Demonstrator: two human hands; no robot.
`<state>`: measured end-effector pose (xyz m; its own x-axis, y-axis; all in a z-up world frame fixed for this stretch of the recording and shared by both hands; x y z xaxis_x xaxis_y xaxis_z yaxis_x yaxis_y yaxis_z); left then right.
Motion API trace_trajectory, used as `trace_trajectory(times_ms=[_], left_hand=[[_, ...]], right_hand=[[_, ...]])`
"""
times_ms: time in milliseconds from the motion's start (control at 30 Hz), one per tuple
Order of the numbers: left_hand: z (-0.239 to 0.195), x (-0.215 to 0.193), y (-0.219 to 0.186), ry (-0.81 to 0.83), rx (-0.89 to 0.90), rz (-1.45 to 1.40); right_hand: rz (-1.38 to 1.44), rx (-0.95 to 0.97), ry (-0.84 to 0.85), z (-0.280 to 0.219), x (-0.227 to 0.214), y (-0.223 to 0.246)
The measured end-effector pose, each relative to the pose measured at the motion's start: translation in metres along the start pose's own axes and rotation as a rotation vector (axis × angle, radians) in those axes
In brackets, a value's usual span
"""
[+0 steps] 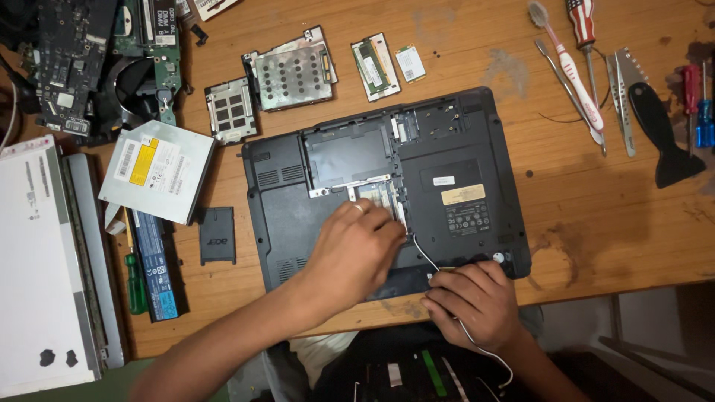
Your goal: The person disassembles a laptop, removes a small rectangular component, cleans it with a toothbrush, and then reinstalls it. They use a screwdriver to remove and tighten screws, and a toothbrush to clean the component.
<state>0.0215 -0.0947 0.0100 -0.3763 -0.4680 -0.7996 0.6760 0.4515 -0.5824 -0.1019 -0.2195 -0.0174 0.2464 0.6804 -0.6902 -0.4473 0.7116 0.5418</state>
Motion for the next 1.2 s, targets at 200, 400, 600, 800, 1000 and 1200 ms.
trace_trajectory(times_ms=[200, 400, 600, 800, 1000, 1200], left_hand=[[0.001, -0.001, 0.006, 0.0, -0.028, -0.061], [0.002, -0.007, 0.002, -0.031, -0.05, -0.042], [0.006, -0.008, 0.004, 0.054, -0.021, -0.113], [0.012, -0.004, 0.004, 0.101, -0.067, -0.142], [0.016, 0.001, 0.005, 0.13, -0.14, -0.164], [0.015, 0.009, 0.007, 0.211, -0.21, -0.124]], right_hand=[[0.006, 0.009, 0.008, 0.003, -0.002, 0.001], [-0.001, -0.006, 0.007, 0.005, -0.005, 0.002], [0.013, 0.003, 0.017, 0.003, -0.003, 0.0], [0.006, -0.001, 0.013, 0.0, -0.003, 0.0], [0.015, 0.014, 0.025, 0.002, -0.003, 0.0], [0.016, 0.012, 0.026, 0.003, -0.003, 0.0]])
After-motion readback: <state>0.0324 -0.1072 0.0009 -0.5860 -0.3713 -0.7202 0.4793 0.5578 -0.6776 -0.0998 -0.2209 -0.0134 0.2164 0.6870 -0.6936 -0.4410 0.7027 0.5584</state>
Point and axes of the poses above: each hand's wrist, its own z-axis towards the middle knuckle, its own x-axis out of the palm, y = z × x, the point moved 7 cm from there along z, towards the middle knuckle, and after that the axes turned 3 degrees about -y, right-handed, at the moved point
